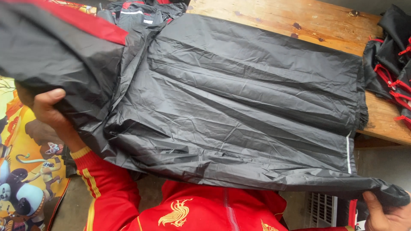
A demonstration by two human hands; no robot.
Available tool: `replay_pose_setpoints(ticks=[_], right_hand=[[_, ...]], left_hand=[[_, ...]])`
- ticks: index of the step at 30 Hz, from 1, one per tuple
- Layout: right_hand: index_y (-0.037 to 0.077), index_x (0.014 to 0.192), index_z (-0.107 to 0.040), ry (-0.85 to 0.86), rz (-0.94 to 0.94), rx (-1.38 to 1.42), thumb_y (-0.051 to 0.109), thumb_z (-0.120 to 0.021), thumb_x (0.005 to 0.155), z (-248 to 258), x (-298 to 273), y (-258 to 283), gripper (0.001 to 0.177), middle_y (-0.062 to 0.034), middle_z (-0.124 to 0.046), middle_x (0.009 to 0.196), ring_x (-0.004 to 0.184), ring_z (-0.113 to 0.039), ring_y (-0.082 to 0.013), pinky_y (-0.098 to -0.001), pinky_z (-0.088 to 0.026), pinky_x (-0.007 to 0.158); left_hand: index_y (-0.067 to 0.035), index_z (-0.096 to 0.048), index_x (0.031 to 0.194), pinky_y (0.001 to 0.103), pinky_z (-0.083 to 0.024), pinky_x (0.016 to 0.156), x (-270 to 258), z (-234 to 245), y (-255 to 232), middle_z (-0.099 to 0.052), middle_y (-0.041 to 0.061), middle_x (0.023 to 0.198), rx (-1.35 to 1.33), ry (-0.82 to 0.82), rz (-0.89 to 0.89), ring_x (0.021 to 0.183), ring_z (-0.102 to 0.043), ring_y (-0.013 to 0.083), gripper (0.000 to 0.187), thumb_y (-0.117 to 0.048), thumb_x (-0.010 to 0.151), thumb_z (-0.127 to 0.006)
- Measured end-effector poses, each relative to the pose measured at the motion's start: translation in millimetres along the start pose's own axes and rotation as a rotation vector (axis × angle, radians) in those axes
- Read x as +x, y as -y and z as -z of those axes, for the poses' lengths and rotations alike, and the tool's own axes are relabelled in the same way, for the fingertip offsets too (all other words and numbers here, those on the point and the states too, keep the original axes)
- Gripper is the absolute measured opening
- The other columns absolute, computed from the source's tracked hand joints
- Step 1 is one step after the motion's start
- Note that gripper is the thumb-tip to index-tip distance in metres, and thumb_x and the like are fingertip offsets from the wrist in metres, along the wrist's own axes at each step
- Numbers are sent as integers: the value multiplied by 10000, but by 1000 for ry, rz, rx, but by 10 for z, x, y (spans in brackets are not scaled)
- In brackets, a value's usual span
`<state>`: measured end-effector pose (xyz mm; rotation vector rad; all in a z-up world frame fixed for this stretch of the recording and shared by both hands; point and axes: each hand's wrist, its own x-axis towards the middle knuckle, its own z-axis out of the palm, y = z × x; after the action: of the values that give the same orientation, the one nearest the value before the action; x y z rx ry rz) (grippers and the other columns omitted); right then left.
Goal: The person folds black and red raincoats on a wooden table, using a feather duster to clean off dust before folding each one.
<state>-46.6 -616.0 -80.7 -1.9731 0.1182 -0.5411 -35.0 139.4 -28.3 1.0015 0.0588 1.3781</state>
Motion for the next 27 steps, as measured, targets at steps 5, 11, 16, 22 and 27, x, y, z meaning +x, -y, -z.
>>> replay_pose_setpoints(ticks=[5,11,16,22,27], right_hand=[[113,1181,-501,-17,-59,32,129,-744,907,64,15,-89,366,-15,-562,1079,980,-541,-81,-174,-467,980],[-58,1356,-513,24,-29,-210,53,-745,1005,181,-66,52,435,-190,-577,1128,961,-554,-236,-304,-458,908],[62,1322,-479,61,-81,-96,110,-699,991,46,-104,109,401,-102,-585,1203,1066,-567,-164,-238,-456,1030],[22,1272,-458,131,-77,-92,142,-661,1009,19,16,50,354,-129,-564,1139,1039,-549,-206,-289,-429,1016],[46,1245,-493,-36,-14,-27,77,-751,928,-39,-6,13,410,-58,-519,1104,1030,-514,-143,-234,-443,996]], left_hand=[[-47,-553,827,483,-354,1009,-131,-1250,-469,-555,142,1192,227,1168,57,1144,-495,298,155,-113,739,-662],[-120,-614,856,627,-89,1131,-687,-1482,-616,-528,88,1379,210,1914,221,1358,-417,307,203,-261,761,-726],[-85,-587,934,418,-366,1165,-461,-795,-288,-568,177,1297,414,1162,266,1327,-491,292,131,-101,837,-673],[-216,-331,1334,403,-388,796,-561,-9,1137,-524,57,1284,867,479,991,1131,-530,182,711,-487,750,-630],[-113,-584,978,264,-543,733,-708,2,1606,-696,50,1030,190,413,1199,903,-675,139,201,-220,847,-692]])
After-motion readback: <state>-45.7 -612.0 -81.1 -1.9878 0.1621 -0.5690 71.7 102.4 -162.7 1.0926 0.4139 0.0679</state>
